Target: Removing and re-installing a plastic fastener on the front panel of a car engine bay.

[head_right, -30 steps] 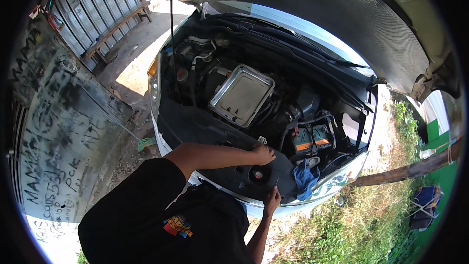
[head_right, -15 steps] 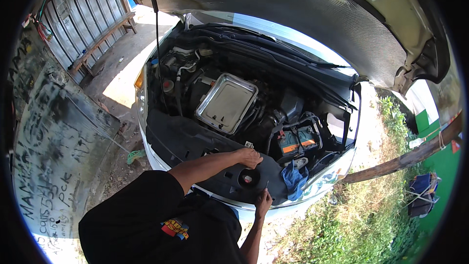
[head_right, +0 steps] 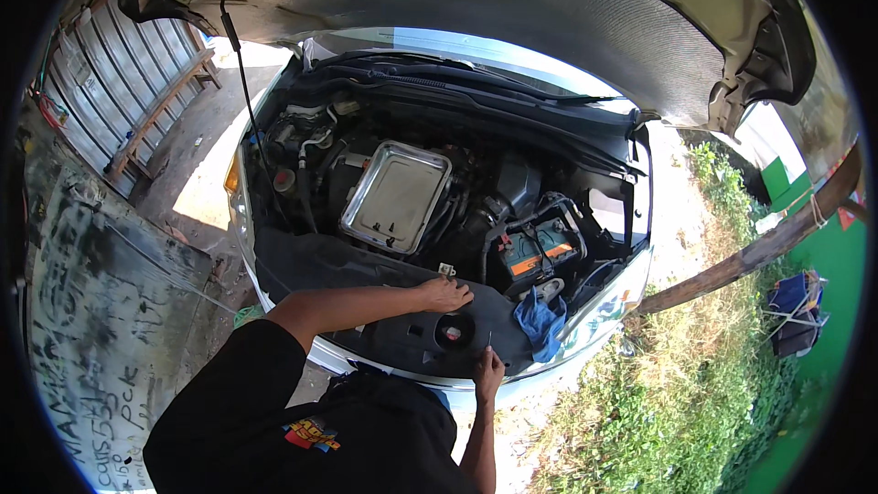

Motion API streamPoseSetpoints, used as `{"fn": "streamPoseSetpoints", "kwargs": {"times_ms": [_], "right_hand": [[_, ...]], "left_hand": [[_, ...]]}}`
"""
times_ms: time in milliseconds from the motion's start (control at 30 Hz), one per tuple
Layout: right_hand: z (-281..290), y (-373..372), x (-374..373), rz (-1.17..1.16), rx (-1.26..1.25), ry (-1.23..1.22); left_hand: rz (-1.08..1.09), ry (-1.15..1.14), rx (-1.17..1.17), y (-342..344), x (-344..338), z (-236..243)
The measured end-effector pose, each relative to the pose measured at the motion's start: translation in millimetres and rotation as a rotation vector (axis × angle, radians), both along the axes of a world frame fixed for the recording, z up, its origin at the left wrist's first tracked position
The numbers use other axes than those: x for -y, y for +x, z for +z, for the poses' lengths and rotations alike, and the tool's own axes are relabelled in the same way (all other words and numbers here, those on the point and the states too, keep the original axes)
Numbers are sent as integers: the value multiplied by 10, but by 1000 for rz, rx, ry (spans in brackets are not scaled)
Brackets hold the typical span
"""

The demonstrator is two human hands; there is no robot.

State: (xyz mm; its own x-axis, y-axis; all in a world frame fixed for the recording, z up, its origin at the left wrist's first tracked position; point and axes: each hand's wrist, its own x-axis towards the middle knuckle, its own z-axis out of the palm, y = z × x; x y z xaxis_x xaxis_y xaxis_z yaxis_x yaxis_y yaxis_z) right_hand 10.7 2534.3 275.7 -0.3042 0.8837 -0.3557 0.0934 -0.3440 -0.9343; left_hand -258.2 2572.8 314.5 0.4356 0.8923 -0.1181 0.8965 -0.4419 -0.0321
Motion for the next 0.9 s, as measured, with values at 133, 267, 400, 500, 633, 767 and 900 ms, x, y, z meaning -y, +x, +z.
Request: {"fn": "streamPoseSetpoints", "kwargs": {"times_ms": [133, 267, 400, 500, 633, 767, 900], "right_hand": [[-55, 46, -101, 15, -6, -5], [-93, 64, -176, -7, 0, -26], [-160, 109, -198, -12, -4, -25], [-124, 107, -182, -10, 26, -13], [-79, 94, -189, -8, 29, -2], [36, 82, -194, -7, 27, 4], [1, 111, -297, -35, 37, -13]], "left_hand": [[51, -85, 11, 85, -189, -130], [103, -175, -88, 147, -338, -199], [90, -225, -38, 140, -385, -150], [101, -248, 2, 112, -388, -212], [108, -167, 18, 170, -362, -238], [151, -44, 29, 204, -311, -343], [200, 33, -6, 289, -408, -411]]}}
